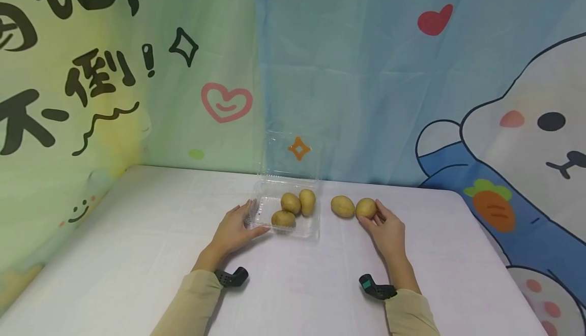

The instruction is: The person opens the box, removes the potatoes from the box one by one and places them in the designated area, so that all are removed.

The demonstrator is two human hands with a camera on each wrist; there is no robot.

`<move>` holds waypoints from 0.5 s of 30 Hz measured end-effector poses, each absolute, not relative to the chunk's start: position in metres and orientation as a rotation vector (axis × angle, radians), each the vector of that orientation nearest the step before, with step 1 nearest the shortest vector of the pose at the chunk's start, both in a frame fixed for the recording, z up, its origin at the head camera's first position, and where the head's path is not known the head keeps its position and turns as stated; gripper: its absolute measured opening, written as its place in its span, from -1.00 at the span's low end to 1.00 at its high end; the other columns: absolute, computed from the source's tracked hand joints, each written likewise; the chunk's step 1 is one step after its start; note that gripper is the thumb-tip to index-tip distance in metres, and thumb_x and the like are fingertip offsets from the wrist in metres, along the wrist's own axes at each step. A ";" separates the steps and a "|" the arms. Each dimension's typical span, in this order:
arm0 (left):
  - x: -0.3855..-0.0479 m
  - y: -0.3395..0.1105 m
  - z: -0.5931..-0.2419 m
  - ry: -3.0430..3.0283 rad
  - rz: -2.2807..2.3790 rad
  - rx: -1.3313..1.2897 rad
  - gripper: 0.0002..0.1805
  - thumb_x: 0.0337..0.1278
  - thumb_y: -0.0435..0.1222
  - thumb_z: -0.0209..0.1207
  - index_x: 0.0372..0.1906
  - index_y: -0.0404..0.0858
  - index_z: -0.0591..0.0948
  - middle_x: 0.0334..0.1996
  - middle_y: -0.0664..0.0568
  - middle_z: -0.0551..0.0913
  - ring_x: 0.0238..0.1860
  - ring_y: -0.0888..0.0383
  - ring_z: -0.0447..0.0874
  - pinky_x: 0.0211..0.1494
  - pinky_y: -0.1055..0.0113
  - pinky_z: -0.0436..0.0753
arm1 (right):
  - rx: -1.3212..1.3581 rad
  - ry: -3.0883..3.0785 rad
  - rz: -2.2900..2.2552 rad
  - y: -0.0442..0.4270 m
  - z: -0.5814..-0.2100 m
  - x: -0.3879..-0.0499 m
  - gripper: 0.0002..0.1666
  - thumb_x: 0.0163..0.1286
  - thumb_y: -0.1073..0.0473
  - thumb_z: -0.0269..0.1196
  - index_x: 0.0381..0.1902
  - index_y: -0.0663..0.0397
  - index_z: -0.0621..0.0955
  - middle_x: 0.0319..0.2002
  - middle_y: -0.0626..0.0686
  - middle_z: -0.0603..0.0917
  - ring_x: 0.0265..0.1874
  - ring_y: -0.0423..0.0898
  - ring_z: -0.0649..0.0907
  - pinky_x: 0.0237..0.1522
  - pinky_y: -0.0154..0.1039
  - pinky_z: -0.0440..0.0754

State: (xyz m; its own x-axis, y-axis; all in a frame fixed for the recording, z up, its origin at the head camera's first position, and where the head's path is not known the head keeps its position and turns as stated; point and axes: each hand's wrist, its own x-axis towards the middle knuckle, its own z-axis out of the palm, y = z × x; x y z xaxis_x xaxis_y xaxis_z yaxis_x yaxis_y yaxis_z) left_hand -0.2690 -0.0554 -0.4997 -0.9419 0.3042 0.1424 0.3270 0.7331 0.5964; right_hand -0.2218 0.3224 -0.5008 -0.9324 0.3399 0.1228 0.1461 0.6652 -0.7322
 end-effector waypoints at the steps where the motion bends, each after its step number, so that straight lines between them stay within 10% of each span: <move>1: -0.269 -0.055 -0.500 -2.890 -1.006 -0.529 0.03 -0.08 0.26 0.23 0.40 -0.32 0.27 0.36 -0.19 0.34 0.34 -0.26 0.30 0.42 -0.03 0.30 | -0.403 -2.631 1.129 0.322 -0.501 -0.222 -0.07 0.25 -0.13 0.28 0.43 0.13 0.21 0.37 0.26 0.32 0.30 0.17 0.42 0.17 -0.17 0.45; 15: -0.270 -0.056 -0.500 -2.892 -0.992 -0.540 0.03 -0.07 0.26 0.23 0.39 -0.32 0.27 0.36 -0.19 0.34 0.34 -0.25 0.30 0.43 -0.02 0.29 | -0.365 -2.625 1.080 0.325 -0.501 -0.220 -0.10 0.25 -0.19 0.25 0.40 0.15 0.26 0.32 0.23 0.38 0.28 0.17 0.44 0.13 -0.14 0.46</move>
State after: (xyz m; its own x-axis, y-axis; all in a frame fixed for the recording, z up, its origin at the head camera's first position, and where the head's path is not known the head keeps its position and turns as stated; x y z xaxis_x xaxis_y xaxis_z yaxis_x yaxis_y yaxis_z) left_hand -0.2697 -0.0559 -0.5000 -0.9388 0.3125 0.1451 0.3357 0.7352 0.5889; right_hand -0.2197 0.3246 -0.5011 -0.9293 0.3334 0.1589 0.1252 0.6890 -0.7138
